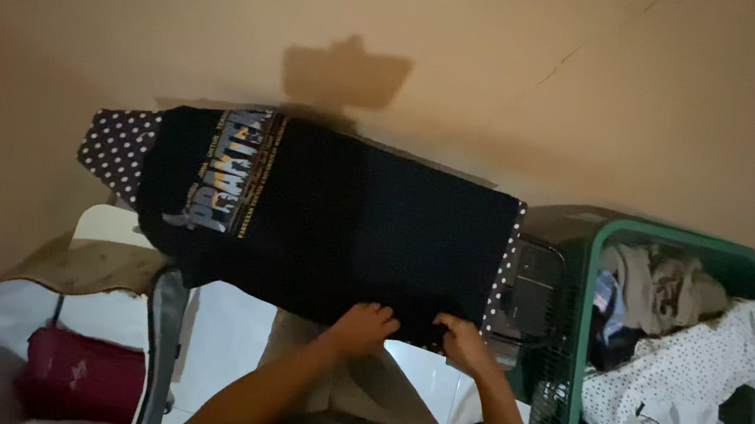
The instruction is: The person folds a black t-shirt and a maroon t-shirt on a polka-dotted ironing board, then places them into a white storage bag. The person repeats the process with another black t-shirt.
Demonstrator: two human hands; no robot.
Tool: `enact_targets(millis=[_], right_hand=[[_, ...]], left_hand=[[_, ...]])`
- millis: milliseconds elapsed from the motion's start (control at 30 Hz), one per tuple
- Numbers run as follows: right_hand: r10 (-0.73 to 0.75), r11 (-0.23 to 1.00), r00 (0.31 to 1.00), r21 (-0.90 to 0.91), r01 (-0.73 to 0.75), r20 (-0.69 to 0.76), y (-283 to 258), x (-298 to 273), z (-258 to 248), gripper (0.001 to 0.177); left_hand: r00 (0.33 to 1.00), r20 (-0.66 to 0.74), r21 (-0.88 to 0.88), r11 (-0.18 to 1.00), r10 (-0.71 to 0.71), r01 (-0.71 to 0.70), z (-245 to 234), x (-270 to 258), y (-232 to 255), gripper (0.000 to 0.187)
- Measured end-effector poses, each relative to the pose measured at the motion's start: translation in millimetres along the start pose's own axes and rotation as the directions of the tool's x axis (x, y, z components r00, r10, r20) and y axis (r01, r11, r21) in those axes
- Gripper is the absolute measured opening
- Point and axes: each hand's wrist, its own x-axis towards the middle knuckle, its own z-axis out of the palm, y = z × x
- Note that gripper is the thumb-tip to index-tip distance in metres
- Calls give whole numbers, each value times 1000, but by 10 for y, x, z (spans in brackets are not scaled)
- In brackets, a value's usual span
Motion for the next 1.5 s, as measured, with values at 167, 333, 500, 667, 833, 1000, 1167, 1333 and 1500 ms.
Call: enact_targets(millis=[167,333,500,667,833,1000,1167,1333,1500], right_hand=[[-170,966,986,-196,167,2,-71,-30,-65,45],[-15,956,994,-290,46,107,140,370,-159,43],[26,947,986,-319,28,164,441,799,-635,50],[-144,881,989,-460,110,-41,-51,1077,-1261,42],[-356,641,813,-753,-145,-460,-1084,881,-766,33],[-624,539,781,-718,440,11,-2153,846,843,38],[-569,383,737,-676,629,364,-2806,1020,2183,44],[-497,325,676,-605,727,545,-3315,1346,2400,51],[-456,740,583,-78,669,673,-4122,1638,1412,42]], left_hand=[[959,277,125,992,-64,30,-135,-383,-465,58],[951,21,315,904,-309,287,-364,-976,-1333,27],[956,-182,159,952,-232,262,-550,-1506,-1990,42],[959,-25,73,956,-282,283,-1072,-1020,-2515,48],[817,-213,-229,841,-535,491,-1398,-636,-2647,46],[845,-45,-446,767,-533,461,-1367,-813,-2983,53],[777,-262,-589,732,-573,341,-1342,-1568,-3545,33],[642,-503,-533,793,-578,297,-1300,-2311,-3971,22],[684,-365,-737,645,-631,202,-1210,-2442,-4340,32]])
